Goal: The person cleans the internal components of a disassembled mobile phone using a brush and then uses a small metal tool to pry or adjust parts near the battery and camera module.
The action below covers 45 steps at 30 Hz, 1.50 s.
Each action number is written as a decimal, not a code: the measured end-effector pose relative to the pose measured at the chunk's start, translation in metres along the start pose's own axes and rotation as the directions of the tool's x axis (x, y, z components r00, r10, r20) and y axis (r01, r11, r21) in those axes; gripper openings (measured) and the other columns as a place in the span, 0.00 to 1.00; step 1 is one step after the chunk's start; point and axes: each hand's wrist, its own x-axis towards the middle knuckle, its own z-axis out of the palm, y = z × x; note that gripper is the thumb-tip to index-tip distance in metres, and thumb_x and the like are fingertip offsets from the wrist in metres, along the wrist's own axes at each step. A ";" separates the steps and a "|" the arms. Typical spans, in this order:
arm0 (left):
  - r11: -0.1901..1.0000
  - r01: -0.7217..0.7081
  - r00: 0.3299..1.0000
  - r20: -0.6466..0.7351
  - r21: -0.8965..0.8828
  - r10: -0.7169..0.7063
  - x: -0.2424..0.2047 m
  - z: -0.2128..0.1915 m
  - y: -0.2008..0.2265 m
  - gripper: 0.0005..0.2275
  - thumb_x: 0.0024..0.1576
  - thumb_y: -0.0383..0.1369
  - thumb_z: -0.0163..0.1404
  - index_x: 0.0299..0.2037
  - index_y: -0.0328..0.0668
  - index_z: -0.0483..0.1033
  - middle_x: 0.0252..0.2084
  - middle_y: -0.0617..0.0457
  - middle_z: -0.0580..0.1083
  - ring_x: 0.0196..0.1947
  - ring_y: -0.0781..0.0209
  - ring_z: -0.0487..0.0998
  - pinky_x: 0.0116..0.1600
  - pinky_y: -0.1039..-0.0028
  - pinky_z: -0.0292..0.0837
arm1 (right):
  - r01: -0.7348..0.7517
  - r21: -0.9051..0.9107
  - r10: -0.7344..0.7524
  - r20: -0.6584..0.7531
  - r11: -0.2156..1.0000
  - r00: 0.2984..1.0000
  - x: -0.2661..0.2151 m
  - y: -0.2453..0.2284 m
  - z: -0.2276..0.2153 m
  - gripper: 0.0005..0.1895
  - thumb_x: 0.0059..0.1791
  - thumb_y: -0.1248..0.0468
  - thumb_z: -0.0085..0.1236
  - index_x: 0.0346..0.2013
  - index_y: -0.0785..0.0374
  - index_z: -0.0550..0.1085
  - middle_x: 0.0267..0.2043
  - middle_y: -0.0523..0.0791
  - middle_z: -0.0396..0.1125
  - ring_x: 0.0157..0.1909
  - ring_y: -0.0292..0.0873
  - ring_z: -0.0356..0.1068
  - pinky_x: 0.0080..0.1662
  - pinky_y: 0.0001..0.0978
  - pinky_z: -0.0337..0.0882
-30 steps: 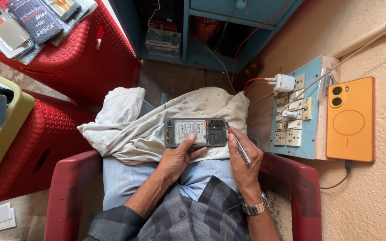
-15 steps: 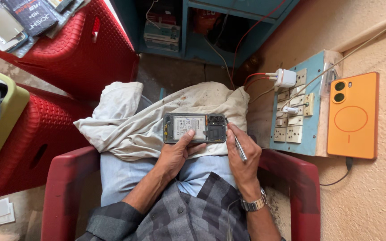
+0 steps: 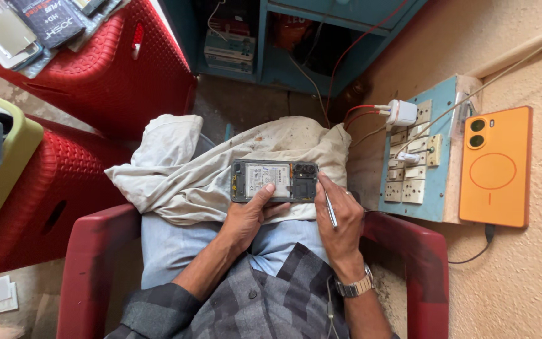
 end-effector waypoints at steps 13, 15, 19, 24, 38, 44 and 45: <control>1.000 0.028 0.999 -0.019 0.002 -0.028 0.000 0.000 0.003 0.16 0.59 0.30 0.53 0.56 0.31 0.70 0.52 0.43 0.75 0.51 0.52 0.79 0.53 0.61 0.84 | -0.048 0.074 0.049 -0.005 0.996 0.999 0.004 0.004 0.001 0.13 0.56 0.67 0.53 0.51 0.72 0.77 0.47 0.57 0.76 0.46 0.53 0.78 0.47 0.39 0.75; 1.000 0.030 0.999 -0.019 -0.002 -0.030 -0.001 0.000 0.002 0.16 0.59 0.30 0.53 0.56 0.31 0.70 0.52 0.43 0.75 0.51 0.52 0.79 0.53 0.61 0.84 | -0.084 0.103 0.084 0.007 0.991 0.996 0.000 0.002 -0.003 0.13 0.56 0.66 0.52 0.51 0.72 0.77 0.46 0.56 0.76 0.46 0.51 0.78 0.48 0.38 0.76; 0.999 0.032 0.999 -0.006 0.004 -0.032 0.000 0.001 0.004 0.17 0.59 0.30 0.53 0.56 0.30 0.70 0.52 0.43 0.75 0.50 0.52 0.79 0.52 0.62 0.84 | -0.148 0.083 0.145 0.042 0.985 0.989 -0.014 -0.002 -0.011 0.14 0.55 0.65 0.53 0.50 0.72 0.77 0.45 0.56 0.76 0.44 0.51 0.78 0.46 0.38 0.76; 0.999 0.036 0.999 -0.022 0.024 -0.036 0.000 0.001 0.001 0.17 0.60 0.30 0.53 0.56 0.29 0.69 0.52 0.42 0.75 0.50 0.52 0.79 0.53 0.62 0.84 | -0.153 0.103 0.152 0.023 0.983 0.988 -0.003 0.009 -0.002 0.14 0.56 0.65 0.53 0.52 0.71 0.77 0.46 0.56 0.76 0.45 0.50 0.79 0.47 0.36 0.77; 0.998 0.020 0.998 -0.055 0.064 -0.017 0.000 0.004 0.001 0.18 0.59 0.31 0.54 0.56 0.27 0.69 0.51 0.39 0.75 0.46 0.49 0.81 0.48 0.64 0.86 | -0.262 0.147 0.246 0.120 0.954 0.962 -0.024 -0.019 -0.029 0.15 0.54 0.64 0.54 0.50 0.72 0.78 0.45 0.55 0.77 0.45 0.46 0.80 0.48 0.33 0.76; 0.998 0.017 0.999 -0.036 0.063 -0.015 -0.003 0.006 0.004 0.18 0.59 0.31 0.54 0.55 0.27 0.69 0.51 0.40 0.75 0.48 0.51 0.81 0.50 0.65 0.86 | -0.197 0.143 0.189 0.064 0.970 0.980 -0.008 -0.011 -0.015 0.15 0.56 0.64 0.53 0.52 0.72 0.77 0.46 0.55 0.77 0.45 0.45 0.79 0.47 0.32 0.76; 0.998 0.018 0.999 -0.041 0.065 -0.015 -0.003 0.007 0.003 0.18 0.59 0.31 0.54 0.55 0.27 0.69 0.51 0.40 0.75 0.48 0.51 0.81 0.50 0.65 0.86 | -0.221 0.124 0.213 0.069 0.967 0.975 -0.007 -0.010 -0.013 0.15 0.55 0.64 0.53 0.51 0.72 0.77 0.45 0.54 0.77 0.44 0.44 0.79 0.46 0.31 0.76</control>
